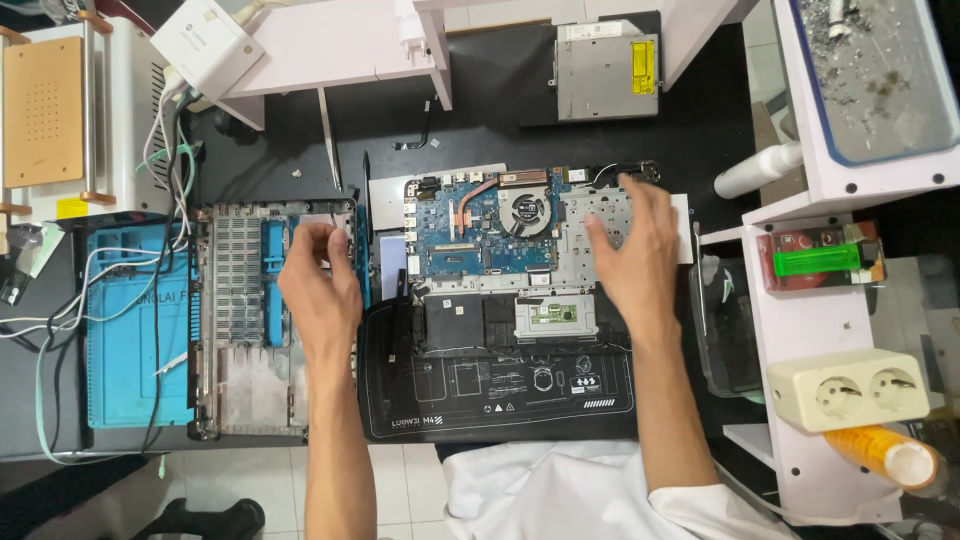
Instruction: The person opens a laptop and removes the back cover to expose the internal components. They then remove the CD drive, disconnect cables, and use a screwdriver to remove the cooling fan and heat sink from the motherboard.
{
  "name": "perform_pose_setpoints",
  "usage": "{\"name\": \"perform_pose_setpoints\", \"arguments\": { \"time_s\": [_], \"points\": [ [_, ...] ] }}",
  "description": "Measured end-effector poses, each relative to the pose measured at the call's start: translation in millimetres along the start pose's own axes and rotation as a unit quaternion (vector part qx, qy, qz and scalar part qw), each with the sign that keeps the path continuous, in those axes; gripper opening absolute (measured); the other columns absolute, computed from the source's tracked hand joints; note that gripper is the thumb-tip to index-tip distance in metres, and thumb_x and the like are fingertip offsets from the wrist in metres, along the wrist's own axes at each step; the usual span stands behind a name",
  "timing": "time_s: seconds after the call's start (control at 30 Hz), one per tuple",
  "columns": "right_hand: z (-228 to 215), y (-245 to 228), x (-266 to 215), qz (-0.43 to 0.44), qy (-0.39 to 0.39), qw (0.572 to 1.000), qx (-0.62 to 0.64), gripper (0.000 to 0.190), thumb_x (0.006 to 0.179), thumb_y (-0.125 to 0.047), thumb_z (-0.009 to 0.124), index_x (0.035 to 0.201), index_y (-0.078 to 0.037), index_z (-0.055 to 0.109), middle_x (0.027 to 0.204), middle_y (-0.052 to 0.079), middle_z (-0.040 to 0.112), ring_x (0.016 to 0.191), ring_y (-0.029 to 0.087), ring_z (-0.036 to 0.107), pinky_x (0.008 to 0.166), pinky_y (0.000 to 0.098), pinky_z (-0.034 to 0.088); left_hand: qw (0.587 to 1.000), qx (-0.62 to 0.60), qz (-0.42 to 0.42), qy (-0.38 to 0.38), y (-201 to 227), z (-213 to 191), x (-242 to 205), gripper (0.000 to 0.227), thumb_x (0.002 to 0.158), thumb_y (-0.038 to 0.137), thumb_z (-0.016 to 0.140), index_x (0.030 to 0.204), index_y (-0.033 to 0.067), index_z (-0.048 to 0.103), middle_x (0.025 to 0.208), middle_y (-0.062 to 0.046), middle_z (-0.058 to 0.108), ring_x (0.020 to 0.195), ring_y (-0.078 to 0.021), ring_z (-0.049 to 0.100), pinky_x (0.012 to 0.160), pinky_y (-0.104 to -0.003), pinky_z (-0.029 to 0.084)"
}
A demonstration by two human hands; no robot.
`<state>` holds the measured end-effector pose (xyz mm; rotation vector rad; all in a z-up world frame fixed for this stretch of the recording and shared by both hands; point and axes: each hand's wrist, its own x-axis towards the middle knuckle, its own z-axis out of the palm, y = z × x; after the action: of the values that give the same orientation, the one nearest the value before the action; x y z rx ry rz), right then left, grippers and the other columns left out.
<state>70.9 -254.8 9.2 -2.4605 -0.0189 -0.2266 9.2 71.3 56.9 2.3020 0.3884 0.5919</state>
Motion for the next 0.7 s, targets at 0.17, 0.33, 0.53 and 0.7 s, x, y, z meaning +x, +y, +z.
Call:
{"name": "perform_pose_setpoints", "arguments": {
  "time_s": [0.17,0.33,0.53,0.7],
  "points": [
    [20,-33,-18,-0.037,-0.098,0.975,0.198,0.043,0.095,-0.020,0.075,0.134,-0.006,0.064,0.126,0.015,0.068,0.116,0.027,0.068,0.103,0.0429,0.056,0.998,-0.020,-0.025,-0.053,17,-3,0,0.016,0.104,0.014,0.064,0.105,-0.0019,0.066,0.088,-0.013,0.071,0.079,-0.0228,0.066,0.077,-0.034,0.052],
    [38,-61,-31,-0.051,-0.192,0.931,0.305,0.042,0.092,-0.017,0.078,0.131,-0.007,0.067,0.117,0.011,0.075,0.107,0.020,0.075,0.099,0.0363,0.060,0.991,-0.050,-0.042,-0.112,27,-4,1,0.018,0.102,0.017,0.066,0.102,-0.0011,0.068,0.087,-0.010,0.073,0.082,-0.0189,0.070,0.077,-0.031,0.052],
    [54,-101,-36,0.000,-0.293,0.847,0.443,0.054,0.083,-0.013,0.081,0.133,-0.006,0.062,0.120,0.010,0.072,0.102,0.015,0.073,0.090,0.0314,0.062,0.950,-0.168,-0.114,-0.236,5,22,-15,0.016,0.098,0.013,0.070,0.095,-0.0028,0.070,0.081,-0.005,0.071,0.076,-0.0089,0.064,0.073,-0.026,0.051],
    [71,-95,-39,0.026,-0.291,0.868,0.401,0.039,0.084,-0.012,0.082,0.120,-0.001,0.072,0.106,0.009,0.080,0.096,0.015,0.078,0.085,0.0296,0.065,0.935,-0.205,-0.159,-0.242,8,34,-26,0.013,0.096,0.011,0.072,0.095,-0.0016,0.072,0.078,-0.002,0.072,0.071,-0.0056,0.064,0.066,-0.023,0.051]
  ]
}}
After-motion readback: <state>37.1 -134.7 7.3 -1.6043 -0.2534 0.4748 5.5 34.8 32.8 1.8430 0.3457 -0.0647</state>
